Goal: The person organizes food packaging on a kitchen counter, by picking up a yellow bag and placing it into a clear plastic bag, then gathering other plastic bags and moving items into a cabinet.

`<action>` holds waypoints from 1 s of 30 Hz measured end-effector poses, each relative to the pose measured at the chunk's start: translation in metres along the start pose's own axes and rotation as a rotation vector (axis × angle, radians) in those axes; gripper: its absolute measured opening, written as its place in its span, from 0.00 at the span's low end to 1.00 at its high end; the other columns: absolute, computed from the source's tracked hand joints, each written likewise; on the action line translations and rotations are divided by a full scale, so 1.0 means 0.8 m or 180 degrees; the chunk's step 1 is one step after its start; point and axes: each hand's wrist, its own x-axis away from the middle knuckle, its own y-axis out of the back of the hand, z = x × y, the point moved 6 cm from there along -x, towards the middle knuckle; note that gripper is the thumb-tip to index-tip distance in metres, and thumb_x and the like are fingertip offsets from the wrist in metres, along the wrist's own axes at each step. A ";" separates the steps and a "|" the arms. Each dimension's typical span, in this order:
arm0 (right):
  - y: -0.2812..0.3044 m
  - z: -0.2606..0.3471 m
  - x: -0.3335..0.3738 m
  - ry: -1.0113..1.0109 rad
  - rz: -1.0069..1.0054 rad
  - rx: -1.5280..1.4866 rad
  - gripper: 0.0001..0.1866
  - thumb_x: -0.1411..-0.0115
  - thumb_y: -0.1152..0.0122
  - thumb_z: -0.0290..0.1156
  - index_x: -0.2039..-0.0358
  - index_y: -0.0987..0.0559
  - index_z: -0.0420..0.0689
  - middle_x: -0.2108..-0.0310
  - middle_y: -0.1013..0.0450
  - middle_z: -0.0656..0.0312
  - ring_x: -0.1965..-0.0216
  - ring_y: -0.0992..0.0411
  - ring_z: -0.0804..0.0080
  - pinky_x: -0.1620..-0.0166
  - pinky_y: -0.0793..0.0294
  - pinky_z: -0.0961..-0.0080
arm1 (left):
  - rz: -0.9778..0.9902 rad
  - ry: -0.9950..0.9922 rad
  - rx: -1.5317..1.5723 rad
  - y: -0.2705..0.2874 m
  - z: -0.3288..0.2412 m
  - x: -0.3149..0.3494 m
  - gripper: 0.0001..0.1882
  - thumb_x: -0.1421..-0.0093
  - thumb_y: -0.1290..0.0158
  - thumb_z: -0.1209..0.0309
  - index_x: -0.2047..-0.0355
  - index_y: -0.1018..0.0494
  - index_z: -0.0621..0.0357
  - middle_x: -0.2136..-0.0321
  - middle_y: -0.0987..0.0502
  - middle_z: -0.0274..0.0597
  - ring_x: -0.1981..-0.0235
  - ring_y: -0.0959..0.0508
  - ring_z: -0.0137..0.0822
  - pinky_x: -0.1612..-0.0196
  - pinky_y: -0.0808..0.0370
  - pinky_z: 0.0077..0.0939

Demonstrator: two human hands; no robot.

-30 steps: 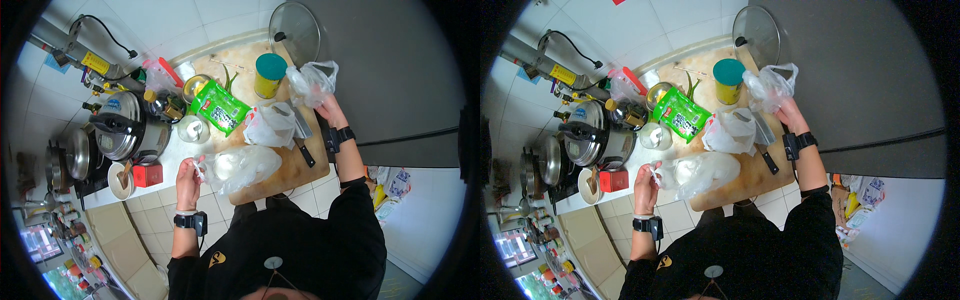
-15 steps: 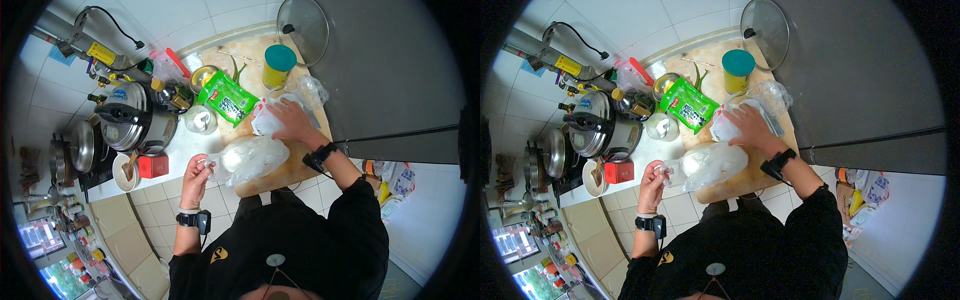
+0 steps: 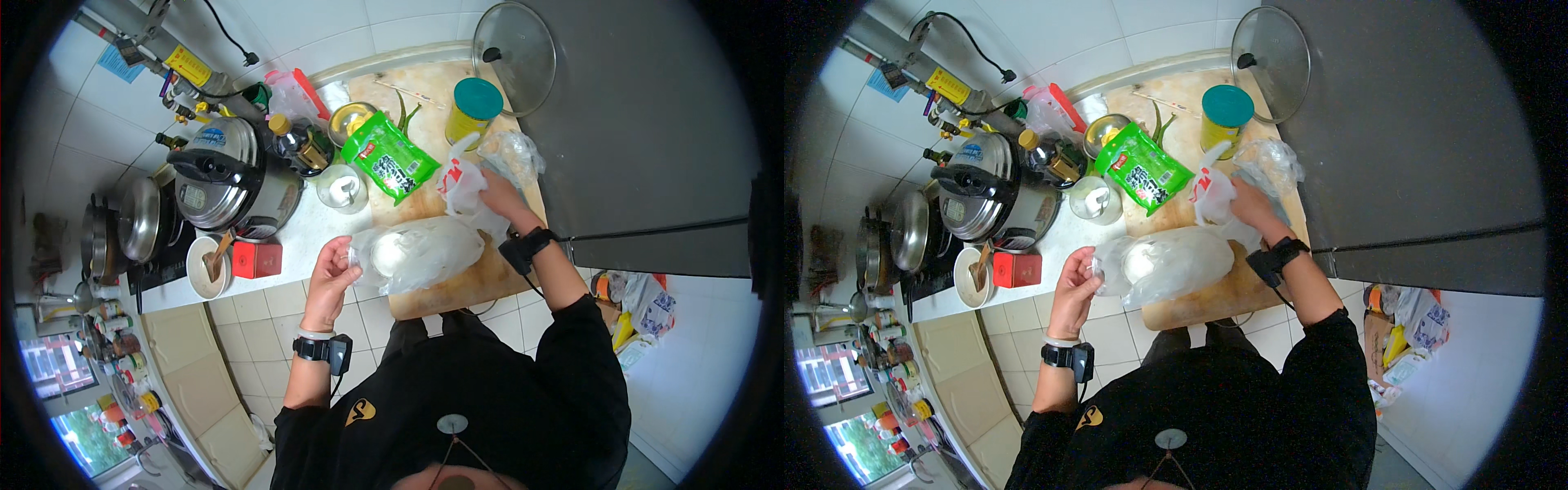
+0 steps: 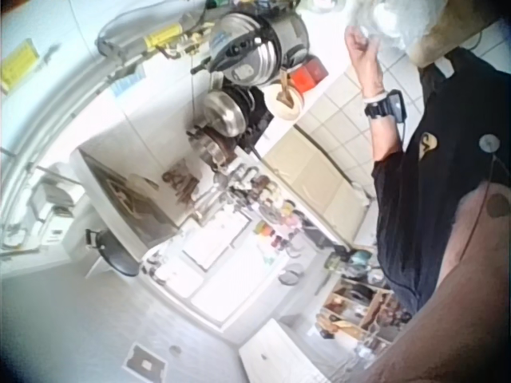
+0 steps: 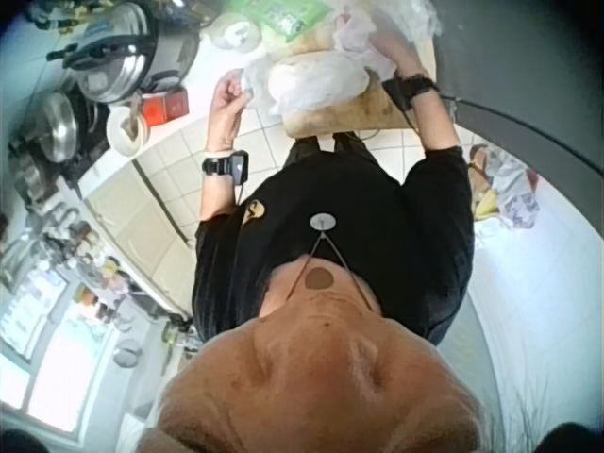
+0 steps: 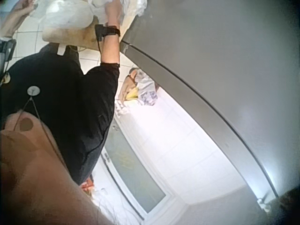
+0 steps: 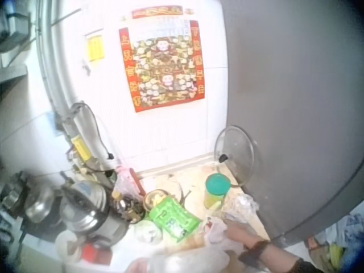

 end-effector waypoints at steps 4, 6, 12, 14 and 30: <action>0.060 0.025 0.007 -0.0149 0.0457 -0.2809 0.22 0.50 0.54 0.24 0.51 0.31 0.38 0.59 0.27 0.54 0.60 0.26 0.61 0.55 0.28 0.67 | -0.0166 0.0083 -0.0245 0.001 -0.006 -0.001 0.26 0.48 0.51 0.84 0.48 0.37 0.55 0.62 0.33 0.28 0.70 0.32 0.18 0.73 0.35 0.10; 0.111 0.091 0.042 -0.0038 0.0818 -0.3988 0.22 0.51 0.56 0.21 0.52 0.31 0.34 0.59 0.27 0.53 0.60 0.26 0.61 0.54 0.27 0.67 | -0.0157 0.0104 -0.0121 0.007 -0.001 -0.005 0.27 0.49 0.53 0.85 0.48 0.37 0.55 0.61 0.33 0.28 0.71 0.32 0.18 0.74 0.35 0.10; 0.115 0.200 0.101 0.0551 0.1975 -0.4869 0.20 0.46 0.52 0.22 0.51 0.31 0.34 0.56 0.28 0.55 0.57 0.28 0.69 0.52 0.28 0.72 | -0.0099 0.0203 0.0330 0.005 0.010 -0.013 0.27 0.49 0.58 0.85 0.46 0.38 0.56 0.53 0.32 0.34 0.73 0.33 0.19 0.75 0.35 0.12; 0.077 0.204 0.098 0.0323 0.1961 -0.4034 0.20 0.49 0.50 0.24 0.54 0.28 0.34 0.58 0.27 0.57 0.60 0.27 0.72 0.55 0.28 0.76 | -0.0169 0.0128 0.0634 0.009 0.009 -0.013 0.27 0.49 0.60 0.86 0.46 0.39 0.58 0.51 0.33 0.39 0.74 0.33 0.20 0.74 0.35 0.12; -0.162 0.214 0.120 0.2644 0.1408 0.1267 0.10 0.53 0.45 0.30 0.69 0.27 0.41 0.71 0.28 0.53 0.66 0.29 0.57 0.65 0.30 0.66 | 0.0312 0.0188 0.0545 -0.029 -0.001 -0.014 0.29 0.49 0.59 0.87 0.46 0.40 0.59 0.52 0.31 0.41 0.66 0.27 0.25 0.70 0.31 0.14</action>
